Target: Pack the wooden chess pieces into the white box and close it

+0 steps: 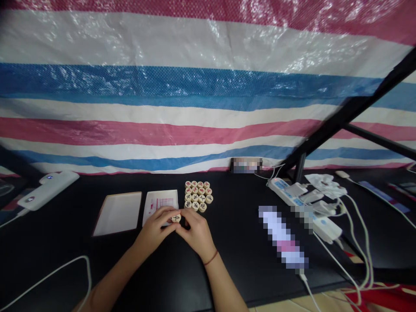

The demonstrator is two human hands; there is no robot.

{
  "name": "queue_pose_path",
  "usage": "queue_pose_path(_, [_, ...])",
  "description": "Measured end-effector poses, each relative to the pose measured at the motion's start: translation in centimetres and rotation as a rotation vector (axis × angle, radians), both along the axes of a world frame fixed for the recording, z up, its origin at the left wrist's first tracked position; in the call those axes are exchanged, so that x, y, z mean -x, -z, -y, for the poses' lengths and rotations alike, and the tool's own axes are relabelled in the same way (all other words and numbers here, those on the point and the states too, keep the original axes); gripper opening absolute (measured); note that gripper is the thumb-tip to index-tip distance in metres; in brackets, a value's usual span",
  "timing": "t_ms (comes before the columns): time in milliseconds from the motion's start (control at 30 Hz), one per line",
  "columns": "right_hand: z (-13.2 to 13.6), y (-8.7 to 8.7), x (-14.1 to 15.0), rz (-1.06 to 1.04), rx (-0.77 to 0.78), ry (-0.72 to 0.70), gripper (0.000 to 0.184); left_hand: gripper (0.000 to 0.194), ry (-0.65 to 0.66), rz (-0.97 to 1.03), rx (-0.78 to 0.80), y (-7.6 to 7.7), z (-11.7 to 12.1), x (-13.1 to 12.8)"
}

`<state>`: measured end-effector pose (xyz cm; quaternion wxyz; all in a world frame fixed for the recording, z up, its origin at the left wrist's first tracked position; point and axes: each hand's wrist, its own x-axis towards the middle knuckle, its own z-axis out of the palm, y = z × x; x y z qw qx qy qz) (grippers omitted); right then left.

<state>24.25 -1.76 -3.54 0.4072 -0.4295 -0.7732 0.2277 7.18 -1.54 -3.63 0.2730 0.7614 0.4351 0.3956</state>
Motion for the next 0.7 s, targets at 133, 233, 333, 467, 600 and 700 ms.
queue_pose_path(133, [0.1,-0.2,0.3,-0.011,0.018,-0.002,0.023,0.023,-0.060,0.031,0.031,-0.3,0.0,0.3])
queue_pose_path(233, [0.0,-0.4,0.2,-0.038,0.023,0.037,0.025,0.023,-0.118,0.141,0.111,-0.3,-0.1,0.6])
queue_pose_path(333, [-0.4,-0.5,-1.0,-0.080,-0.009,0.190,0.024,0.023,-0.198,0.349,0.215,-0.3,-0.5,1.0])
queue_pose_path(467, [-1.3,0.0,-4.5,-0.066,0.014,0.551,0.029,0.031,-0.336,0.617,0.388,-0.3,-1.1,1.3])
queue_pose_path(600, [-1.8,1.5,-7.2,0.082,0.170,0.715,0.037,0.037,-0.365,0.660,0.458,-0.6,-1.3,1.5])
queue_pose_path(700, [-1.8,2.6,-7.8,0.158,0.267,0.694,0.036,0.042,-0.359,0.651,0.451,-0.5,-1.1,1.3])
